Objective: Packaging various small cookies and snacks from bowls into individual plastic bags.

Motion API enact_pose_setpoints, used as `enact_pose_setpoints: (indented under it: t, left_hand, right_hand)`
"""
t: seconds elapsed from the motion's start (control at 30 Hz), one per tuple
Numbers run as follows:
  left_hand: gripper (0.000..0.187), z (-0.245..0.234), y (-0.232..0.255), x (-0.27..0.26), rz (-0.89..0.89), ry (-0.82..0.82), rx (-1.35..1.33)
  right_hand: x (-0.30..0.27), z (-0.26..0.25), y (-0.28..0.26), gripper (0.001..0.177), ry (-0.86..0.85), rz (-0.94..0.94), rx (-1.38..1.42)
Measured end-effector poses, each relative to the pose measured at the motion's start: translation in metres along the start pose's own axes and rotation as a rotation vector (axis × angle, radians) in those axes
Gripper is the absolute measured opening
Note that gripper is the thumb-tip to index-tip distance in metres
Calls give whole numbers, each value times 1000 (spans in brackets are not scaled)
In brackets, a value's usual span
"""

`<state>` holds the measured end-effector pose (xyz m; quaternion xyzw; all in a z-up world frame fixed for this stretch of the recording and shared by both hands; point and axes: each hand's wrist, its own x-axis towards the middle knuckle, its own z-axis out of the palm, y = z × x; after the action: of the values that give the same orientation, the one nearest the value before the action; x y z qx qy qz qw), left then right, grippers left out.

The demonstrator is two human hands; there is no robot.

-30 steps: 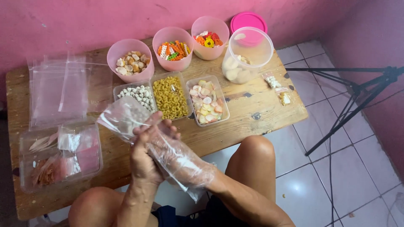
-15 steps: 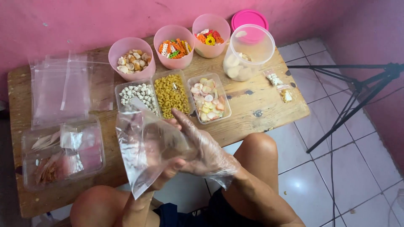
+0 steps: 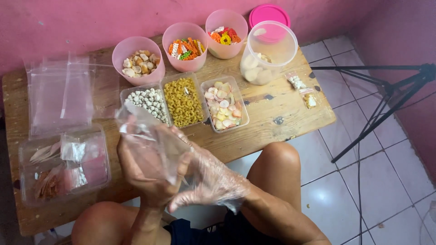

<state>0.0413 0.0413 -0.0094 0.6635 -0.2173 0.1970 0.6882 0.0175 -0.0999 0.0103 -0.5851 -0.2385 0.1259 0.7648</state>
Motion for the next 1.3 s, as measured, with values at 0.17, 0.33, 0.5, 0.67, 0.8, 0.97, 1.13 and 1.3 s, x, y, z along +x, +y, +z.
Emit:
enact_pose_setpoints:
  t: [0.17,0.33,0.5,0.67,0.8,0.97,1.13,1.3]
  left_hand:
    - [72,-23,-11,14,-432,341,-478]
    - [33,-39,-22,18,-659,504,-887]
    - [24,-31,-22,-2,-403,322,-848]
    - [61,-64,-59,2,-164,-712,-1391]
    - [90,22,-63,-38,107,32,295]
    - [97,44,-69,-33,-23,14,-7]
    - [63,43,-27,-8,-319,387,-206]
    - [38,8,-73,-11,-852,614,-590]
  right_hand:
    - [-10,-9,14,104,143,-120,-496]
    - [-9,-11,19,94,130,-226,-620]
    - [-5,-19,29,90,315,-127,-807]
    - [-15,-46,46,73,259,294,-1013]
    - [-25,-65,52,91,279,345,-1083]
    - [-32,-71,7,100,184,473,-902]
    - [-26,-63,-33,96,92,466,-618]
    - [-31,-62,-34,87,-6,265,-493]
